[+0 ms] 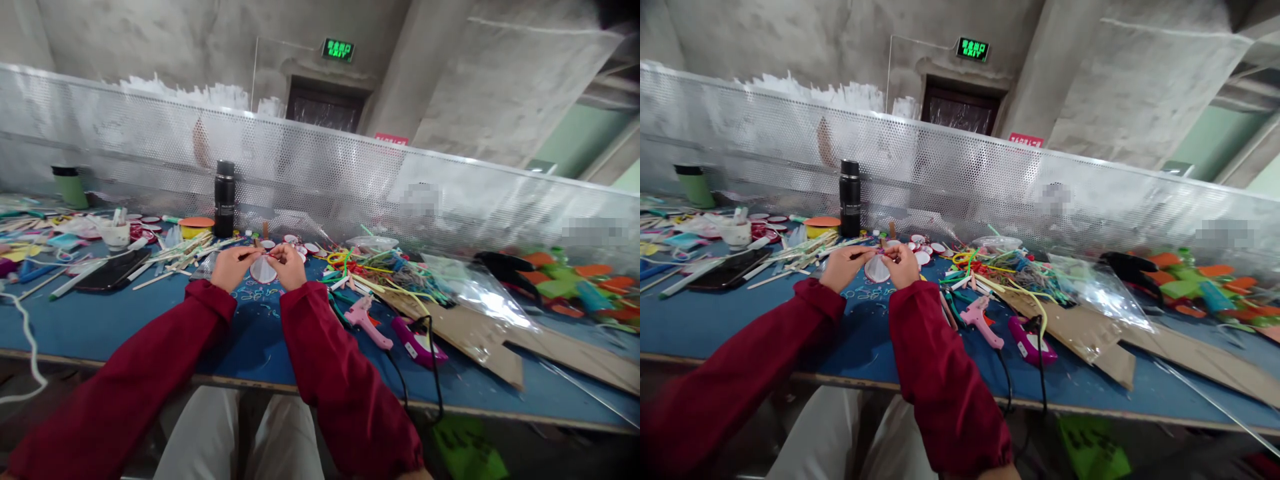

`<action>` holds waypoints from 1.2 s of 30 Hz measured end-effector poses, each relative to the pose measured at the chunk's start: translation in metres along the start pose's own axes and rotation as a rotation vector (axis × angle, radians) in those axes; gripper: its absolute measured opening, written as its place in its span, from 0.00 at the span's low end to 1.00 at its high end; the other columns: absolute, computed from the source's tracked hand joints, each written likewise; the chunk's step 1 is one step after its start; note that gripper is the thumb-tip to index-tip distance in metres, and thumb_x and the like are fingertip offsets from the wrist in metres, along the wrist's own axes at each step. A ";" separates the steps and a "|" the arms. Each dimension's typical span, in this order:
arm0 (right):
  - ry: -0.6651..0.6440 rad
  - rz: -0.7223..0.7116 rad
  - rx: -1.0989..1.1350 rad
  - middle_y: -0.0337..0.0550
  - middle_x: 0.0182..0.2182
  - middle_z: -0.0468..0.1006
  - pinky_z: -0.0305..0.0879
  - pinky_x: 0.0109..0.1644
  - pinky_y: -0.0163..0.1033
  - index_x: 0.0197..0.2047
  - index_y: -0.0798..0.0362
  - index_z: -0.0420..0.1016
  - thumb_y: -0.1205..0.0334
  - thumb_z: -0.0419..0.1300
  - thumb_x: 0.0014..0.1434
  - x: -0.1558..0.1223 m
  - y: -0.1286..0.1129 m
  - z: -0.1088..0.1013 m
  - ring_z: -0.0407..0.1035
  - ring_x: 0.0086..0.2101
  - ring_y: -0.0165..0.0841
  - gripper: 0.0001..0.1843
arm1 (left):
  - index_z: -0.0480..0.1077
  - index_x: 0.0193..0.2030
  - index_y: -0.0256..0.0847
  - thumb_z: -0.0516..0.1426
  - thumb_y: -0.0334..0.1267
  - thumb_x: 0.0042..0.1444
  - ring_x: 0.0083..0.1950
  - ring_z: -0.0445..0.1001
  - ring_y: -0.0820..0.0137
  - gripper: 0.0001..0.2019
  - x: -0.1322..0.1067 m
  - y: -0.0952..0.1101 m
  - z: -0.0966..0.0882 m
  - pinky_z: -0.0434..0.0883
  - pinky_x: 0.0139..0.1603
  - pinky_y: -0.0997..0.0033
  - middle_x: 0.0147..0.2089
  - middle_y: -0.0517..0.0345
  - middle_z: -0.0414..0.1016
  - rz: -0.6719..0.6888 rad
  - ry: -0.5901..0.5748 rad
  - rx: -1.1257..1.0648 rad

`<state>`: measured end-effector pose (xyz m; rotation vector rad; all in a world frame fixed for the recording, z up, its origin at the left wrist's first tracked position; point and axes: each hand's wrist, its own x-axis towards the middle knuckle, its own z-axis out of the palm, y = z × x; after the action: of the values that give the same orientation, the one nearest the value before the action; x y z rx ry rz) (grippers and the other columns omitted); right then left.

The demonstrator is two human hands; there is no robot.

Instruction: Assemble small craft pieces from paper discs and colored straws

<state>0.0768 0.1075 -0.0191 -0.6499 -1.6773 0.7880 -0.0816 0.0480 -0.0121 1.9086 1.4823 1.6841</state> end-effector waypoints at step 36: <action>0.050 0.111 0.096 0.34 0.25 0.77 0.68 0.33 0.35 0.30 0.51 0.73 0.59 0.67 0.45 -0.006 0.009 0.012 0.70 0.26 0.28 0.09 | 0.79 0.40 0.38 0.63 0.50 0.49 0.39 0.75 0.65 0.18 0.005 -0.014 0.004 0.71 0.40 0.66 0.39 0.52 0.80 -0.191 -0.082 -0.284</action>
<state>0.0664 0.1070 -0.0319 -0.6946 -1.5588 0.9178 -0.0859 0.0599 -0.0202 1.6150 1.2711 1.6114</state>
